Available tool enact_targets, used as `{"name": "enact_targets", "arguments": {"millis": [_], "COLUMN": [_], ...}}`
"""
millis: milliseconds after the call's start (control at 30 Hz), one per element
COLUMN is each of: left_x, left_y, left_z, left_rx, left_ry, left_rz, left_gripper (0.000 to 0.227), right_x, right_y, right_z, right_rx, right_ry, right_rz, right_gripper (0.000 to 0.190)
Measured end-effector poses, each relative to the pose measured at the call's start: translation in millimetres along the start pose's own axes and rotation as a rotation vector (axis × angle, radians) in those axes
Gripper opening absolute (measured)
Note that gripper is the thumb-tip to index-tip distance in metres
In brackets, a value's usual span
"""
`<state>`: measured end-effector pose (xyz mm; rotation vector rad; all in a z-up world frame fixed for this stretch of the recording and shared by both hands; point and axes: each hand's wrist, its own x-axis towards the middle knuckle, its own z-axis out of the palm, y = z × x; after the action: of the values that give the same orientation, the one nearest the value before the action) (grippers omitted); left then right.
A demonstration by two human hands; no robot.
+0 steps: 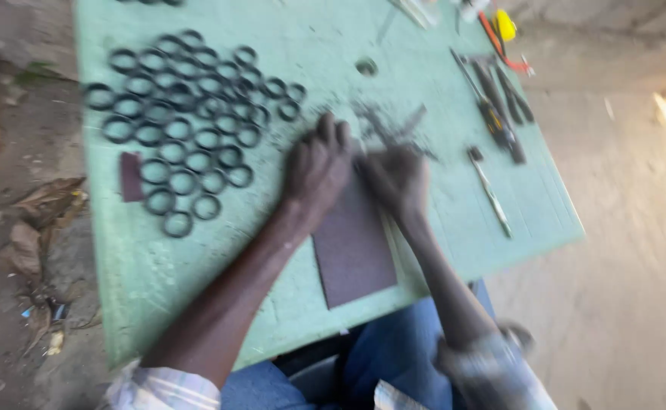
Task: Sanding small black plastic rings using a piece of sandpaper on a table.
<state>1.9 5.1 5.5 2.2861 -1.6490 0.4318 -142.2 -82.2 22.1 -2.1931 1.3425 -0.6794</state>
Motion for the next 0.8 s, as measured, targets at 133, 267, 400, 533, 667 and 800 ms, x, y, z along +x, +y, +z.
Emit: {"name": "enact_targets", "arguments": {"millis": [133, 267, 400, 533, 667, 800], "left_x": [2, 8, -3, 4, 10, -10], "left_y": [4, 7, -4, 2, -2, -2], "left_z": [11, 13, 11, 14, 9, 24], "left_rx": [-0.043, -0.076, -0.001, -0.016, -0.108, -0.198], "left_ry": [0.022, -0.002, 0.078, 0.108, 0.001, -0.093], "left_rz": [0.036, -0.004, 0.048, 0.066, 0.034, 0.106], "left_gripper": [0.028, 0.026, 0.021, 0.021, 0.023, 0.028], "right_x": [1, -21, -13, -13, -29, -6], "right_y": [-16, 19, -27, -21, -4, -14], "right_z": [-15, -17, -14, -14, -5, -3], "right_rx": [0.164, 0.108, 0.072, 0.023, 0.182, 0.072], "right_ry": [-0.005, -0.240, -0.067, -0.010, -0.119, 0.049], "right_rz": [-0.194, -0.113, -0.123, -0.106, -0.220, -0.152], "right_gripper": [0.023, 0.029, 0.025, 0.027, 0.029, 0.028]}}
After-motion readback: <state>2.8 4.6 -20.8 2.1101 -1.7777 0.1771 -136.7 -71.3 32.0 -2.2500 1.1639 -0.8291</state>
